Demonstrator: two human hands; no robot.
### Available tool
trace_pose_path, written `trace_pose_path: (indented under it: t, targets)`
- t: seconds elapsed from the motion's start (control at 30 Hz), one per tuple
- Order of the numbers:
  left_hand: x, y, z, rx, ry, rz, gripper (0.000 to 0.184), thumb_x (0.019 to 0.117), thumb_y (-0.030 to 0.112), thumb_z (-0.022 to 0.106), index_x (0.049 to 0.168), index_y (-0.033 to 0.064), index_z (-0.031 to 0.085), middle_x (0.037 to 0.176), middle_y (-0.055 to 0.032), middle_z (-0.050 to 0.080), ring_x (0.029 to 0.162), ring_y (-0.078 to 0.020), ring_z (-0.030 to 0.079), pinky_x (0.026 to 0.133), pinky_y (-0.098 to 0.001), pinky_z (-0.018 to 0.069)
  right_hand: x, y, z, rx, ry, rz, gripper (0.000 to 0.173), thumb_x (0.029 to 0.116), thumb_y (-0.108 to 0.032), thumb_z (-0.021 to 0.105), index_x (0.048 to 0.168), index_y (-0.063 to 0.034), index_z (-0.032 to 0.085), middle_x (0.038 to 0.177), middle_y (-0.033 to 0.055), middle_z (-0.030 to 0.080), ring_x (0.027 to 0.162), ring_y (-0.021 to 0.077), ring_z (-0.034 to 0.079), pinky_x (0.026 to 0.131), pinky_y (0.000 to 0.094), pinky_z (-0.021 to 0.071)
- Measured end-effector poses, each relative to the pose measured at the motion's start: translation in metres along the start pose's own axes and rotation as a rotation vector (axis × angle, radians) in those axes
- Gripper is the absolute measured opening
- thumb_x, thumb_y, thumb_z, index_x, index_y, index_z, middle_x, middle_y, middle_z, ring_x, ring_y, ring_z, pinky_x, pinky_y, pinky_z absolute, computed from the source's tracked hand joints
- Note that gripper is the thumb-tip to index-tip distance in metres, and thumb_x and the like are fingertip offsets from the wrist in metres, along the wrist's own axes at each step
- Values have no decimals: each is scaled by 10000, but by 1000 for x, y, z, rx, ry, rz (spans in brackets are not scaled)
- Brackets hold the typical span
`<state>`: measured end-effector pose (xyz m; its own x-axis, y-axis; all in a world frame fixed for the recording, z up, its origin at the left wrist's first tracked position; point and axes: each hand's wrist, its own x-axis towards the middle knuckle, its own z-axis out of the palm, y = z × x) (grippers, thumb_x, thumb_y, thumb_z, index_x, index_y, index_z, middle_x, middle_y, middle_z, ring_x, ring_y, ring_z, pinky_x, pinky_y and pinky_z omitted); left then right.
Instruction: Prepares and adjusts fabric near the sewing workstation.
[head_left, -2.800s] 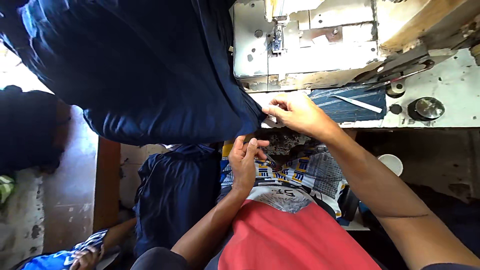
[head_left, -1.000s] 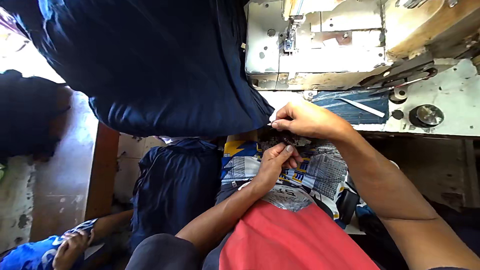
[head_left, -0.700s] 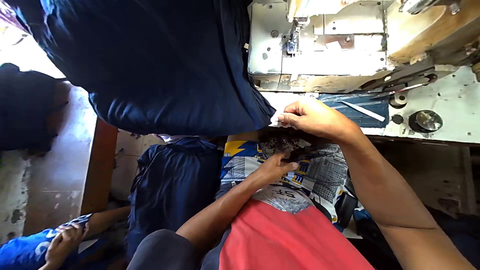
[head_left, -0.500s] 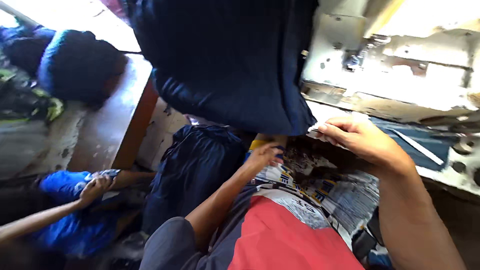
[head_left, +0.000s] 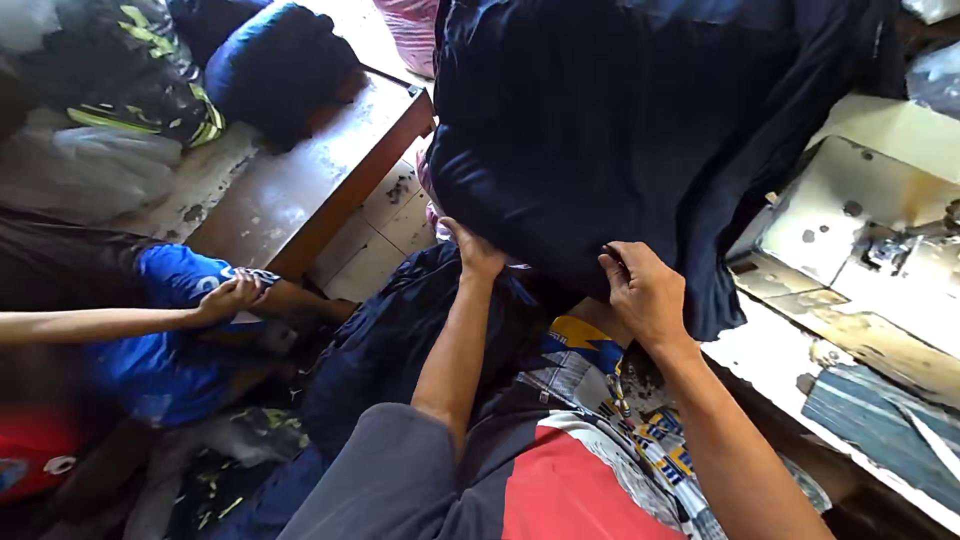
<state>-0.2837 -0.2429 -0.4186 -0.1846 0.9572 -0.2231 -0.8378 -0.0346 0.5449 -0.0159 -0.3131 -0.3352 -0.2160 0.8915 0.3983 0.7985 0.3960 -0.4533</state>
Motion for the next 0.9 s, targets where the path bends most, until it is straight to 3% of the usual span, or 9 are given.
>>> trace_pose_path:
  t: [0.1,0.2,0.3,0.37,0.43,0.53,0.67,0.77,0.9]
  targets:
    - [35,24,-8,-104,-33,174,908,923,833,42,1412,233,516,1300,-50,659,1230,-220,612,1014,-549,521,14,16,-9,-174,-8,74,326,1068,-338,527,1209,-97,695,1109,137,718,933,348,717,707,600,563]
    - [43,40,-12,-90,298,229,629,1069,616,256,1355,132,536,1205,-91,680,1120,-232,657,934,-525,559,27,23,-13,-230,6,152,343,1071,-334,507,1197,-59,671,1110,183,705,940,397,705,711,631,537]
    - [11,50,-18,235,520,279,541,1097,501,365,1364,59,529,1184,-132,673,1078,-240,671,914,-497,576,31,19,-10,-275,12,198,348,1068,-356,502,1181,-71,667,1071,180,704,899,402,703,673,628,521]
    - [-17,59,-35,425,549,292,460,1102,457,395,1276,62,557,1036,-92,674,900,-190,678,772,-421,599,30,18,-10,-271,17,195,349,1068,-355,508,1181,-68,671,1065,189,705,895,410,700,673,631,516]
    - [-41,69,-54,569,537,283,338,1102,436,413,1115,124,542,773,13,551,596,-90,532,538,-284,502,28,18,-9,-269,21,176,351,1070,-363,507,1178,-71,668,1063,188,701,895,406,699,672,622,519]
    - [-73,79,-70,732,389,240,310,1113,410,387,996,161,529,617,62,428,458,-68,379,434,-239,377,27,18,-11,-253,6,175,360,1072,-371,501,1182,-69,663,1068,184,697,910,394,694,692,617,516]
    - [-106,90,-84,1174,331,166,456,1100,504,354,1010,113,570,635,-22,459,485,-154,441,463,-343,440,25,15,-13,-238,-22,190,370,1075,-372,496,1177,-54,654,1068,204,690,911,411,689,705,634,507]
    - [-97,101,-86,1441,311,145,463,1104,433,405,982,47,629,710,-85,580,578,-212,555,558,-428,507,25,15,-13,-238,-10,185,367,1074,-373,497,1184,-60,653,1077,204,688,918,412,688,706,634,509]
    - [-76,135,-70,1723,270,151,313,1024,297,612,1145,28,718,1087,-179,719,1050,-324,690,967,-577,528,22,14,-12,-246,10,161,338,1070,-343,510,1187,-62,657,1088,198,689,914,403,694,688,621,518]
